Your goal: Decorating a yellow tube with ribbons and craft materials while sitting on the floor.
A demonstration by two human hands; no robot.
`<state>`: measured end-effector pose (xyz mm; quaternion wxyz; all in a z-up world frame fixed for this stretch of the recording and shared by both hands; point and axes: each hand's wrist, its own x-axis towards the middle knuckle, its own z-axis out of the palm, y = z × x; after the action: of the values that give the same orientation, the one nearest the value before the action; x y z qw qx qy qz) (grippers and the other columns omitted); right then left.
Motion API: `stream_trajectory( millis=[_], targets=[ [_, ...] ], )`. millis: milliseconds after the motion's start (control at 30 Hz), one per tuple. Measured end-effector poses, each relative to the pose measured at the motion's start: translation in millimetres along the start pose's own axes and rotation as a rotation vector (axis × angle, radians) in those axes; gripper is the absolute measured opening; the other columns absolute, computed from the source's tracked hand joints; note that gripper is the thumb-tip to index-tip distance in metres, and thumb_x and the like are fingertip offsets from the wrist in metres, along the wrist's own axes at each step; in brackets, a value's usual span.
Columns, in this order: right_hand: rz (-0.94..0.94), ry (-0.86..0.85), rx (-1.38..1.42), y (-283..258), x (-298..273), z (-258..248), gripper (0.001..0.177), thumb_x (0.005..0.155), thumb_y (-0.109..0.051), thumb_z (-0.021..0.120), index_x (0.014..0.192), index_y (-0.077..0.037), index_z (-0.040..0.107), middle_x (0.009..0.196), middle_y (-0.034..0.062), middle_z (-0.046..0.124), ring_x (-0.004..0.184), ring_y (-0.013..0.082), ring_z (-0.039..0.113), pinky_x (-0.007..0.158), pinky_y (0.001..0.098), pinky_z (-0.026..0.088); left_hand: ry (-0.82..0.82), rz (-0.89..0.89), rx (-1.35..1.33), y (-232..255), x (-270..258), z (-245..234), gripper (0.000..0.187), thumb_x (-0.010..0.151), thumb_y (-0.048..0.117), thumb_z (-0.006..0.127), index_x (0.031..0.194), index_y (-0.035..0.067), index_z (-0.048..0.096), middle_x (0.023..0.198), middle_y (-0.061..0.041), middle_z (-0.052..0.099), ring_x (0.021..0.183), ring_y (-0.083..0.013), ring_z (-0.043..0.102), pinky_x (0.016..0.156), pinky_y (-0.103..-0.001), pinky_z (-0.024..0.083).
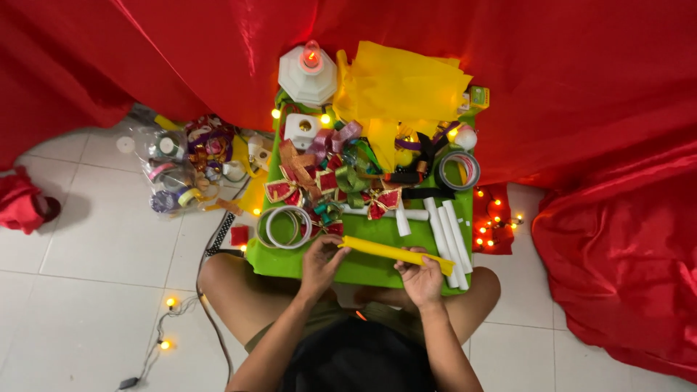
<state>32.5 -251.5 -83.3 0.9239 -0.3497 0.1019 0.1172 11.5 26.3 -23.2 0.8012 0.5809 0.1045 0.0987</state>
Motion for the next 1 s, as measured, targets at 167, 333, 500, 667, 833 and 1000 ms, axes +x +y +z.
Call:
stream_trajectory(
  millis=[167,333,500,667,833,1000],
  targets=[
    [0.006,-0.016,-0.01,-3.6,1.5,1.0,0.031,0.097,-0.029,0.051,0.113,-0.006,0.065,0.116,0.0212,0.073,0.085,0.0331,0.074,0.087,0.0469,0.063,-0.01,0.204,0.263,-20.2,3.0,-8.5,0.016,0.084,0.005,0.085,0.095,0.001,0.074,0.098,-0.016,0.071,0.097,-0.0318,0.073,0.085,-0.042,0.06],
    [-0.002,-0.03,-0.017,-7.0,0.0,12.9,0.03,0.097,-0.03,0.051,0.11,-0.007,0.065,0.113,0.0195,0.073,0.081,0.0308,0.073,0.083,0.045,0.064,-0.065,0.275,0.298,4.8,-4.7,2.8,0.011,0.089,0.006,0.08,0.098,0.0,0.077,0.102,-0.016,0.07,0.099,-0.0295,0.069,0.09,-0.042,0.055],
    [-0.022,-0.028,-0.011,-6.1,-1.1,18.8,0.028,0.097,-0.032,0.051,0.108,-0.009,0.063,0.111,0.0186,0.072,0.078,0.0291,0.073,0.081,0.0431,0.065,-0.171,0.277,0.298,5.6,-4.0,0.1,0.011,0.093,0.004,0.074,0.101,-0.002,0.078,0.107,-0.019,0.068,0.104,-0.0342,0.069,0.092,-0.045,0.055],
    [-0.014,-0.035,-0.014,-7.6,-2.7,16.6,0.027,0.098,-0.03,0.052,0.108,-0.008,0.063,0.112,0.0187,0.072,0.079,0.0299,0.074,0.081,0.0429,0.065,-0.185,0.243,0.21,-16.2,0.0,-4.1,0.02,0.083,0.005,0.086,0.099,-0.003,0.077,0.105,-0.02,0.069,0.103,-0.0324,0.07,0.091,-0.045,0.056],
    [0.011,-0.039,0.003,-5.9,1.3,14.6,0.026,0.098,-0.029,0.052,0.108,-0.008,0.062,0.112,0.0193,0.072,0.08,0.0309,0.074,0.082,0.0435,0.065,-0.085,0.216,0.154,-5.1,-6.1,6.7,0.023,0.081,0.004,0.088,0.097,-0.002,0.073,0.102,-0.017,0.074,0.098,-0.0264,0.072,0.087,-0.039,0.057],
    [0.009,-0.034,0.007,-8.0,-0.3,13.2,0.026,0.098,-0.029,0.052,0.108,-0.008,0.061,0.111,0.0188,0.072,0.08,0.0299,0.074,0.081,0.0433,0.065,-0.102,0.278,0.237,1.6,-2.6,5.9,0.016,0.079,0.004,0.089,0.088,0.002,0.076,0.095,-0.012,0.077,0.09,-0.0228,0.074,0.081,-0.035,0.056]
  ],
)
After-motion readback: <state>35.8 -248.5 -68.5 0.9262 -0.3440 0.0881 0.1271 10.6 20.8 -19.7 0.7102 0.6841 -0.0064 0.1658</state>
